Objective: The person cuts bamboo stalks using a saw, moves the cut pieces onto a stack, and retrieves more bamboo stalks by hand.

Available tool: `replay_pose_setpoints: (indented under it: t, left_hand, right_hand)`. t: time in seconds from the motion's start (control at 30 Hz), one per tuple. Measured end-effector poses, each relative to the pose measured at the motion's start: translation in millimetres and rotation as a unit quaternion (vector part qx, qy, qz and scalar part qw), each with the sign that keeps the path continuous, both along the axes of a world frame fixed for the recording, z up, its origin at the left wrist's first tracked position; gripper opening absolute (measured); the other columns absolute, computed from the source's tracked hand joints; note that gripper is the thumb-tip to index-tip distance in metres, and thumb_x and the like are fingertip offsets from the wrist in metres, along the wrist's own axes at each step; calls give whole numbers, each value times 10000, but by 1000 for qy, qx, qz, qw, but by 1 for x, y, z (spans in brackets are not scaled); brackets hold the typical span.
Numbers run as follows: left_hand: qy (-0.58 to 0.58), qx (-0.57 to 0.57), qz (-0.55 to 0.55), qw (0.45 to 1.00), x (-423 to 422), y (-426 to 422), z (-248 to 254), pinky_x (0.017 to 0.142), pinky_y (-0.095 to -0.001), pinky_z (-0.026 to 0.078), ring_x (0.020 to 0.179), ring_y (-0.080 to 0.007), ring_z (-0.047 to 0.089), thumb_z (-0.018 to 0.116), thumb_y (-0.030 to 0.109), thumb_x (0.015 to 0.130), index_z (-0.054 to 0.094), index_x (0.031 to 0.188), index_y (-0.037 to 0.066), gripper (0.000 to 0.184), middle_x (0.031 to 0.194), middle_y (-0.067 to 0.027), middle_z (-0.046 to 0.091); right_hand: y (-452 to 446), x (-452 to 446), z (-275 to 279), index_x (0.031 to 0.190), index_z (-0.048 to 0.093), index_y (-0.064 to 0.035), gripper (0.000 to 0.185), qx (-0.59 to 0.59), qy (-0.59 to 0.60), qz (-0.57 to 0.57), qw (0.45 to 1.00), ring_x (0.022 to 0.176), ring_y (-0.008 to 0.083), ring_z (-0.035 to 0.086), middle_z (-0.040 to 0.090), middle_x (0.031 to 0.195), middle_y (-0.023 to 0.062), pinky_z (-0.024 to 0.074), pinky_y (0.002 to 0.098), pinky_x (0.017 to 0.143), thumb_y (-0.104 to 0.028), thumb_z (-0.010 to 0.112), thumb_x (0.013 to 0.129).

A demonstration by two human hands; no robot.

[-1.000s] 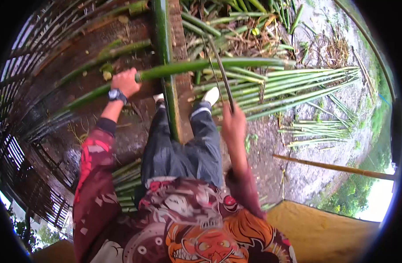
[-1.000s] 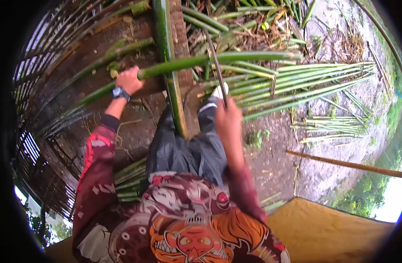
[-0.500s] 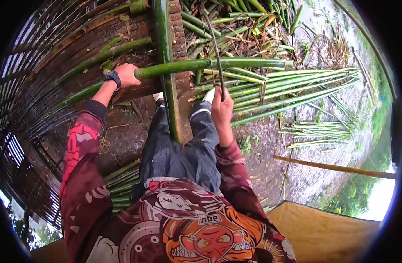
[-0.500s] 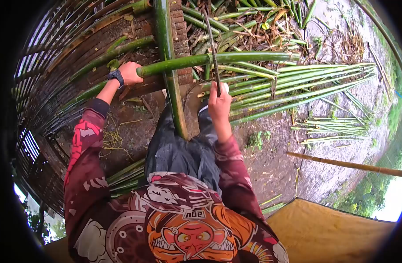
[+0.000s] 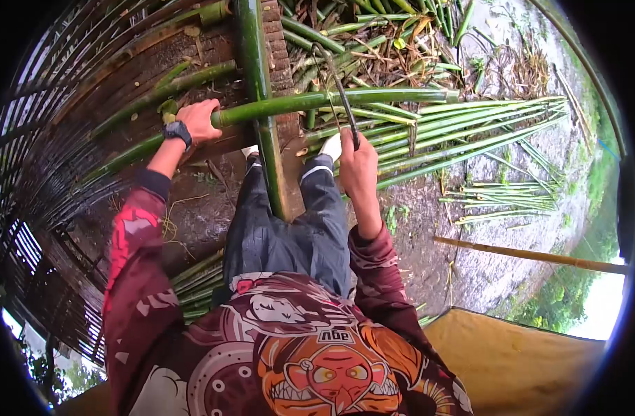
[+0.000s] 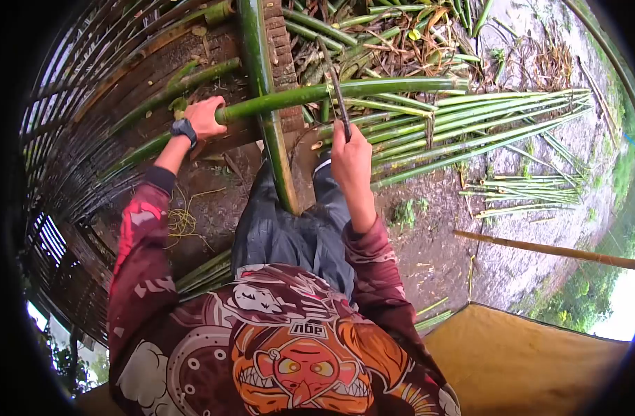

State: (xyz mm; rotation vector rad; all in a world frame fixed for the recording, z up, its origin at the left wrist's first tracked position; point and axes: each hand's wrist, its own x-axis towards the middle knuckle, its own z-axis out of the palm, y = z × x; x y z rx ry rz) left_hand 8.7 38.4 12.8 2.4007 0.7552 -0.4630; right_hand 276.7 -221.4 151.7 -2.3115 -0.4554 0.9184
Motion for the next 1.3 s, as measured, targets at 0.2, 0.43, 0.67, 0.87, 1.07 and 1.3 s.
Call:
replay_pose_setpoints:
  t: [0.2, 0.43, 0.67, 0.87, 1.07, 1.3]
  left_hand:
    - [-30, 179, 82, 980, -25, -33, -30, 777, -509, 576, 898, -361, 709, 845, 310, 715, 643, 1049, 116, 436, 989, -108, 702]
    - [55, 100, 38, 993, -7, -8, -8, 781, -495, 586, 905, -365, 727, 761, 431, 820, 648, 1004, 85, 409, 950, -149, 750]
    - [87, 76, 33, 993, -8, -6, -4, 805, -511, 582, 936, -374, 726, 754, 446, 836, 645, 1033, 87, 424, 1012, -162, 751]
    - [69, 116, 16, 991, -16, -7, -26, 786, -526, 568, 938, -367, 720, 744, 648, 793, 650, 1138, 107, 649, 1037, -159, 744]
    - [-8, 142, 60, 988, -20, -18, -23, 788, -481, 567, 969, -312, 701, 821, 394, 763, 648, 1117, 117, 482, 1006, -88, 713]
    - [-142, 268, 374, 876, -73, -103, 33, 1127, -546, 353, 1323, -377, 453, 809, 525, 807, 620, 1217, 77, 637, 1329, -154, 553]
  right_hand:
    - [-33, -20, -42, 879, 629, -5, 322, 80, -52, -15, 995, 585, 428, 611, 601, 660, 230, 444, 452, 549, -283, 591, 1036]
    - [-28, -15, -39, 925, 638, -3, 284, 110, -28, -17, 993, 522, 324, 522, 549, 628, 191, 420, 399, 523, -246, 568, 1055]
    - [-71, -27, 92, 952, 660, 21, 350, -50, 26, -35, 998, 573, 139, 440, 449, 598, 87, 376, 356, 526, -296, 556, 1057]
    - [-30, 26, -106, 936, 641, 38, 320, -40, -363, 340, 866, 675, 432, 632, 626, 772, 275, 469, 535, 581, -225, 499, 1052]
    - [-185, -26, -11, 1038, 686, -3, 324, -151, -141, 124, 971, 782, 449, 672, 673, 839, 268, 496, 518, 654, -302, 558, 1037]
    - [-188, -60, 66, 851, 597, -30, 329, -130, -156, 123, 971, 646, 425, 623, 616, 678, 203, 466, 492, 594, -322, 658, 989]
